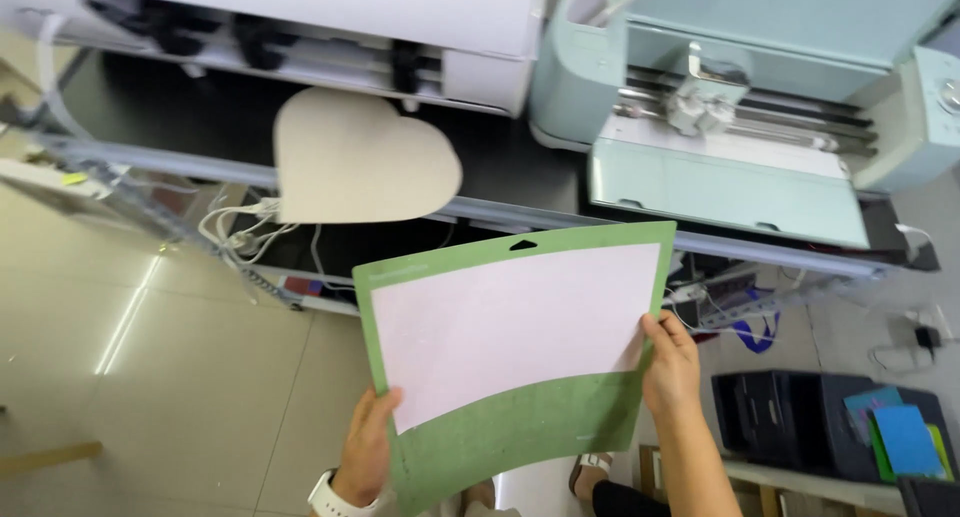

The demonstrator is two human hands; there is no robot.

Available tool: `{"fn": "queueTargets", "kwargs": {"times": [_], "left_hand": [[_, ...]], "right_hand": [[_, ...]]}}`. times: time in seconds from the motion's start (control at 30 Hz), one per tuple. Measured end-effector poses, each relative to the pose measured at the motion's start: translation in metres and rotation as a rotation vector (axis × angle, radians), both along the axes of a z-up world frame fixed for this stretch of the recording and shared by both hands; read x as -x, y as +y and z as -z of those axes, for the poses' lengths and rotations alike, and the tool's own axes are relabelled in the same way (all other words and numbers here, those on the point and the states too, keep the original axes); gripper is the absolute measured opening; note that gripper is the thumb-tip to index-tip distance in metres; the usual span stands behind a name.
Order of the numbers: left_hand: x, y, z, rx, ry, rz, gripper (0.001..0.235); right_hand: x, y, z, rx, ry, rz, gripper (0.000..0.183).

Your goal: Assembling a multi-layered explosion gift box, including cutting paper designs with a machine, weeding the cutouts, and gluing them.

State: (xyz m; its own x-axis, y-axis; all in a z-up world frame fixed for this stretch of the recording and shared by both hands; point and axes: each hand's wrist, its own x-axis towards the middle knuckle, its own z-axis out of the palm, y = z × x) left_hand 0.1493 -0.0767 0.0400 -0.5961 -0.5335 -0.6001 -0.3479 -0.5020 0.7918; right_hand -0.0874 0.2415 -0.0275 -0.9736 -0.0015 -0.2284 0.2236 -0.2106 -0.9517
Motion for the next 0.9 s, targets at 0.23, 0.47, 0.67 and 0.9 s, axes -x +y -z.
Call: {"fn": "queueTargets", "kwargs": {"times": [0.23, 0.47, 0.67, 0.9], "left_hand": [[-0.1, -0.106, -0.018, -0.015, 0.323, -0.394, 0.041], [-0.243, -0.256, 0.0, -0.133, 0.213, -0.507, 0.03], [-0.328, -0.333, -0.015, -0.118, 0.231, -0.564, 0.032], [-0.368, -0.448, -0.01, 0.213, 0.165, -0.58, 0.029]], "right_hand": [[-0.05, -0.137, -0.033, 0.033, -0.012, -0.286, 0.017], [-0.138, -0.343, 0.022, 0.105, -0.162, -0.401, 0.008], [-0.229, -0.504, 0.006, -0.004, -0.312, -0.568, 0.015], [-0.244, -0.61, 0.037, -0.136, -0.231, -0.687, 0.022]]}}
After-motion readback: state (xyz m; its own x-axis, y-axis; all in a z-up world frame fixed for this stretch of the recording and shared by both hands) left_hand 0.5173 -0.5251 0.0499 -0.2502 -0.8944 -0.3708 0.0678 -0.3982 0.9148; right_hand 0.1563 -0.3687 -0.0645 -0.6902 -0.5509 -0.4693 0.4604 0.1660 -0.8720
